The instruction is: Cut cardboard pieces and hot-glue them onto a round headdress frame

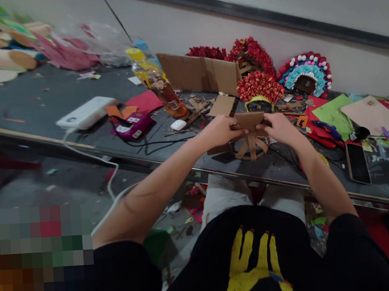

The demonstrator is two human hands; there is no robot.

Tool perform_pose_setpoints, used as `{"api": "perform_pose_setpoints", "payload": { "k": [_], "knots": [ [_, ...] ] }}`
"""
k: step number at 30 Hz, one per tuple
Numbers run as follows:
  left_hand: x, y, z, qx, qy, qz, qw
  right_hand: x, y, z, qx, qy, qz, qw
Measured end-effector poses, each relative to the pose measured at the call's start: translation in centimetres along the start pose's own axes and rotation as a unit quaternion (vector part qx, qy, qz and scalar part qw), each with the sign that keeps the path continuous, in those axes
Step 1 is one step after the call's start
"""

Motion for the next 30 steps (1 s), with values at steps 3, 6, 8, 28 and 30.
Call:
{"api": "perform_pose_setpoints", "payload": {
  "k": [3, 6, 8, 28, 30],
  "knots": [
    [0.06, 0.22, 0.1, 0.053, -0.004, 0.023, 0.998, -0.26, -0.43, 0.41, 0.02, 0.001, -0.008, 1.0],
    [0.34, 0.03, 0.1, 0.08, 0.009, 0.023, 0.996, -0.54, -0.99, 0.7, -0.002, -0.013, -0.034, 0.999],
    [0.5, 0.0, 0.05, 0.089, 0.017, 0.019, 0.996, -0.62, -1.01, 0.63, -0.019, -0.016, -0.037, 0.999],
    [0.94, -0.3, -0.82, 0.102, 0.094, -0.008, 0.99, -0.43, -0.27, 0.39, -0.02, -0.013, -0.023, 0.999],
    [0.92, -0.41, -0.73, 0.092, 0.084, -0.007, 0.992, -0.38, -0.34, 0.38, -0.016, -0.012, -0.021, 1.0]
  ]
}}
Point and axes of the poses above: each hand's wrist, its own x-axis towards the middle knuckle, its own z-axis out of the back of the hand, y = z × x, the point moved 6 cm from there along x, towards the middle knuckle, and after that the axes turned 9 degrees about -z, right-handed, at the moved point
